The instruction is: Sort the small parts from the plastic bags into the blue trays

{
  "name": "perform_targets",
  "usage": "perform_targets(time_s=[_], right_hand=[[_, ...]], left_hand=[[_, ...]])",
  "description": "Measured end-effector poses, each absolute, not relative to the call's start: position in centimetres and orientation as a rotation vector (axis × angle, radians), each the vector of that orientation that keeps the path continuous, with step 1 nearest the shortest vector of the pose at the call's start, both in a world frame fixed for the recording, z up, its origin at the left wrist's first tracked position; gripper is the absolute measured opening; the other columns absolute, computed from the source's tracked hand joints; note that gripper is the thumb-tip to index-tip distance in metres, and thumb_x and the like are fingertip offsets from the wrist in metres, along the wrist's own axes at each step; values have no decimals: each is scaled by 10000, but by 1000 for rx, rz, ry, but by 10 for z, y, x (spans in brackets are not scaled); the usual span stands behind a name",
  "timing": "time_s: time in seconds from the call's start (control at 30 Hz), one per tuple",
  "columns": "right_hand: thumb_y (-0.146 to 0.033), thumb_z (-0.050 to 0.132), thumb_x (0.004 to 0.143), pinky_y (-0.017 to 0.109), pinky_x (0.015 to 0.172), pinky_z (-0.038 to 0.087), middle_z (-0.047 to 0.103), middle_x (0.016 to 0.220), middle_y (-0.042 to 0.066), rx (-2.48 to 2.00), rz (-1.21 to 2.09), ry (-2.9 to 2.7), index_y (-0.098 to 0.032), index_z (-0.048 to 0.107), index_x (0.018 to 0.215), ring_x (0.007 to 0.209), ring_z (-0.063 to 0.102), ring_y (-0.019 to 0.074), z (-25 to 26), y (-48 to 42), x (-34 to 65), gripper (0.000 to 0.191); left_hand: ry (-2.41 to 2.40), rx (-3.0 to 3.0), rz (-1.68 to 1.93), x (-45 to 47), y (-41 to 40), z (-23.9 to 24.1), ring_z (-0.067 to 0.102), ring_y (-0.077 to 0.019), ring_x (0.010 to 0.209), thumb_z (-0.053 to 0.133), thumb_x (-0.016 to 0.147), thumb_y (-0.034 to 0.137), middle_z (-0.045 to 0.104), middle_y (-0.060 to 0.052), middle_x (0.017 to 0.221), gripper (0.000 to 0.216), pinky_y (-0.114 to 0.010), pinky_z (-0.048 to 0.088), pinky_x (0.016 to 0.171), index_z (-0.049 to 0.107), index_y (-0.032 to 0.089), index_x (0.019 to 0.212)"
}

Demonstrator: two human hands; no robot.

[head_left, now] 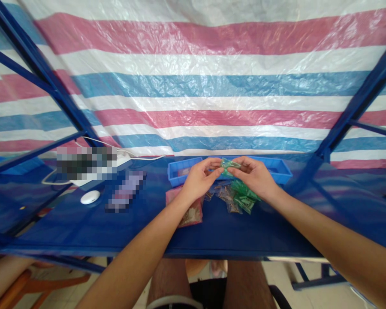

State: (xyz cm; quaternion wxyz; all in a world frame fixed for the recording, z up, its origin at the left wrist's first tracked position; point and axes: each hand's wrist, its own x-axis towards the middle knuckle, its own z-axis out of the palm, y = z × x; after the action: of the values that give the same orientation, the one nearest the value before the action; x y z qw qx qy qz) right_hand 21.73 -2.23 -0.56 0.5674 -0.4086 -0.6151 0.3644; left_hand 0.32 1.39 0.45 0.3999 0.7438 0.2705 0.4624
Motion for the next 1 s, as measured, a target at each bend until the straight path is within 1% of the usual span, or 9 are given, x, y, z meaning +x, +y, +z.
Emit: perform_targets(time_s=[0.1,0.2,0.33,0.4,0.53,0.67,0.77,0.83,1.0], right_hand=[[-535,856,798,389,797,596,756,941,35,-992,759,-1357,-266,674,982,881,728,254,-6,-20,221,373],[-537,848,807,383,787,595,751,945,33,-1018,698,-1310,-267,651,985,882,727,251,-5,-21,222,379],[-553,810,856,415,912,596,786,1039,47,-974,814,-1437,-269,713,1047,1011,739,270,4,-31,213,356],[-572,770,890,433,969,587,797,1106,58,-958,867,-1474,-267,748,1071,1064,739,279,8,-37,208,356],[-557,782,886,442,1019,573,802,1127,67,-924,919,-1493,-258,766,1102,1086,742,279,12,-40,203,369],[-543,811,863,452,1018,573,794,1126,80,-908,940,-1512,-248,746,1114,1075,743,275,7,-35,206,393],[-517,852,824,448,994,583,777,1151,79,-924,952,-1483,-255,714,1136,1056,741,263,2,-31,209,430],[-490,889,782,437,963,596,776,1101,69,-929,1002,-1468,-255,698,1136,1013,743,252,0,-30,209,467],[-455,946,689,408,786,652,765,965,35,-888,1209,-1413,-250,684,1025,841,727,224,-3,-29,208,473]], left_hand=[[775,1953,1226,1,10,9,731,-252,1119,741,942,381,732,-130,1306,356,-359,614,915,719,203,1251],[773,1988,1208,2,6,11,736,-252,1102,741,942,404,730,-130,1295,350,-364,619,915,745,208,1233],[634,1973,1094,6,2,10,741,-264,1130,785,907,389,749,-129,1285,416,-407,606,1019,741,191,1270],[615,2019,1060,6,3,9,738,-268,1144,768,920,356,753,-127,1286,377,-417,596,1048,753,189,1258],[689,2089,1078,3,8,5,751,-266,1132,693,954,245,769,-122,1250,298,-429,600,1043,762,195,1239],[712,2010,1101,2,13,1,773,-250,1098,690,933,184,767,-122,1246,308,-386,632,987,744,189,1236],[735,1948,1172,2,14,2,777,-252,1088,731,922,222,770,-119,1225,267,-363,644,942,750,193,1187],[729,1877,1236,2,14,4,776,-256,1088,759,916,262,778,-123,1204,258,-367,641,943,747,184,1161],[652,1762,1285,3,13,9,761,-253,1106,790,906,333,775,-135,1194,296,-392,618,990,732,157,1136]])
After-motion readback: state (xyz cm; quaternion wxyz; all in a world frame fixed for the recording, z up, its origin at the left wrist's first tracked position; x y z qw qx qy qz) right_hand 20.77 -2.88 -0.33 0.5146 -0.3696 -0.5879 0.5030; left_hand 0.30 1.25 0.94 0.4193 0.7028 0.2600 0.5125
